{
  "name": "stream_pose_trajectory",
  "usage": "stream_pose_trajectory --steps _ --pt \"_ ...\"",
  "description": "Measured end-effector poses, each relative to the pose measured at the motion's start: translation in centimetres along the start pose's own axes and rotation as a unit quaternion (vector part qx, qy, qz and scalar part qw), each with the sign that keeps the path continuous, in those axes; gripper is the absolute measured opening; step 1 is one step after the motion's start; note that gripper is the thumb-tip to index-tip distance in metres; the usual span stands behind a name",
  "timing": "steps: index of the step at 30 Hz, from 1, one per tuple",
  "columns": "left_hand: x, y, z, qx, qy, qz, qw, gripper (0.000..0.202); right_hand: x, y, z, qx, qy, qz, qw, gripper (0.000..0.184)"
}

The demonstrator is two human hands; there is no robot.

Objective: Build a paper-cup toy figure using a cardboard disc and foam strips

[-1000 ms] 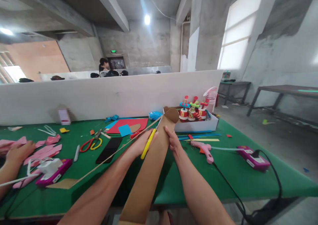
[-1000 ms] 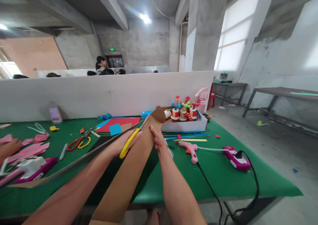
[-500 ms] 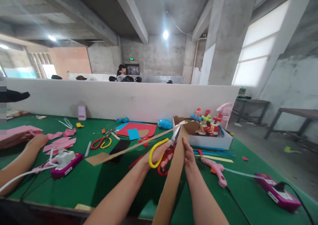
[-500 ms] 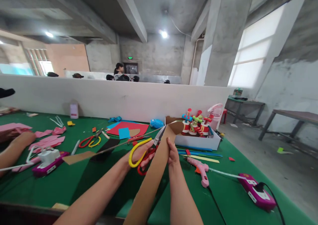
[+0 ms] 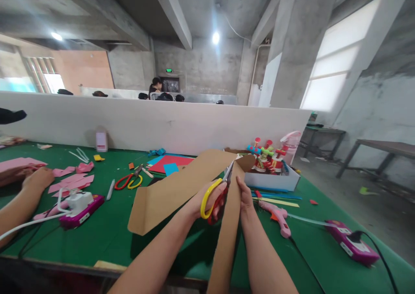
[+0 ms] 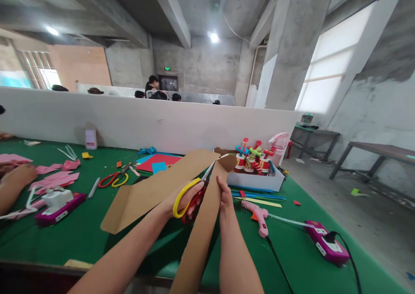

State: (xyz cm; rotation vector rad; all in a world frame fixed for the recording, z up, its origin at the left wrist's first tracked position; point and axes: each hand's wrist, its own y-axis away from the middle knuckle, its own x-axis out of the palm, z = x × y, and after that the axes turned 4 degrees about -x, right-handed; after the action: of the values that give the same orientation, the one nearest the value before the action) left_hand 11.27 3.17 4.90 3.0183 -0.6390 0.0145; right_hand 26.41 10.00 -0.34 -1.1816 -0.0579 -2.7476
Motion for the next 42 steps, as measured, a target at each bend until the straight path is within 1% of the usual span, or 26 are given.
stream_pose_trajectory --steps 2,4,8,10,12,14,16,19,24,27,30,33,35,37,39,42 --pt "0.1 0.3 -0.6 0.021 -0.023 -0.009 0.999 0.054 0.3 0.1 0.0 0.005 -0.012 -0.022 1.000 0.016" --pt "0.0 0.5 -1.2 0.013 -0.028 0.001 1.000 0.053 0.6 0.3 0.0 0.019 -0.019 -0.032 0.999 0.014" --pt "-0.9 0.7 -2.0 -0.046 0.006 0.053 0.998 0.052 1.0 0.7 0.0 0.052 -0.013 -0.017 0.998 0.020" --pt "-1.7 0.9 -2.4 -0.072 0.012 0.082 0.994 0.051 1.1 0.8 0.0 0.044 -0.017 -0.017 0.999 0.019" --pt "-2.4 1.2 -2.7 -0.081 -0.003 0.096 0.992 0.052 1.2 0.8 0.0 0.027 -0.025 -0.030 0.999 0.015" --pt "-2.8 1.5 -3.1 -0.073 -0.030 0.087 0.993 0.053 1.3 0.7 0.0 0.016 -0.029 -0.042 0.999 0.011" --pt "-2.7 1.9 -3.5 -0.059 -0.072 0.068 0.993 0.055 1.3 0.7 0.0 0.011 -0.031 -0.041 0.999 0.011" --pt "-2.1 2.1 -4.3 -0.049 -0.133 0.058 0.988 0.058 1.4 0.8 0.0 0.016 -0.023 -0.021 0.999 0.013" --pt "-1.1 2.0 -4.8 -0.015 -0.166 0.040 0.985 0.055 1.6 1.0 -0.1 0.024 -0.020 -0.014 0.999 0.014" --pt "-1.0 1.9 -4.4 -0.009 -0.191 0.026 0.981 0.052 1.7 0.9 -0.2 0.015 -0.036 -0.029 0.999 0.013" --pt "-1.5 1.6 -3.7 0.006 -0.249 -0.002 0.968 0.045 1.6 0.7 -0.2 0.022 -0.035 -0.041 0.998 0.013" --pt "-2.1 0.9 -2.9 0.053 -0.304 -0.051 0.950 0.039 1.3 0.5 -0.2 0.029 -0.022 -0.026 0.999 0.014" --pt "-2.4 0.5 -2.5 0.085 -0.316 -0.080 0.942 0.035 1.0 0.3 -0.3 0.024 -0.017 -0.010 1.000 0.014" --pt "-2.4 0.3 -2.3 0.099 -0.317 -0.095 0.938 0.033 0.9 0.2 -0.3 0.019 -0.012 0.001 1.000 0.013" --pt "-2.2 0.5 -2.3 0.080 -0.298 -0.087 0.947 0.033 0.9 0.2 -0.3 0.018 -0.007 0.003 1.000 0.014" --pt "-1.6 1.0 -2.7 0.011 -0.224 -0.037 0.974 0.040 1.1 0.3 -0.4 0.024 -0.007 -0.005 1.000 0.017"
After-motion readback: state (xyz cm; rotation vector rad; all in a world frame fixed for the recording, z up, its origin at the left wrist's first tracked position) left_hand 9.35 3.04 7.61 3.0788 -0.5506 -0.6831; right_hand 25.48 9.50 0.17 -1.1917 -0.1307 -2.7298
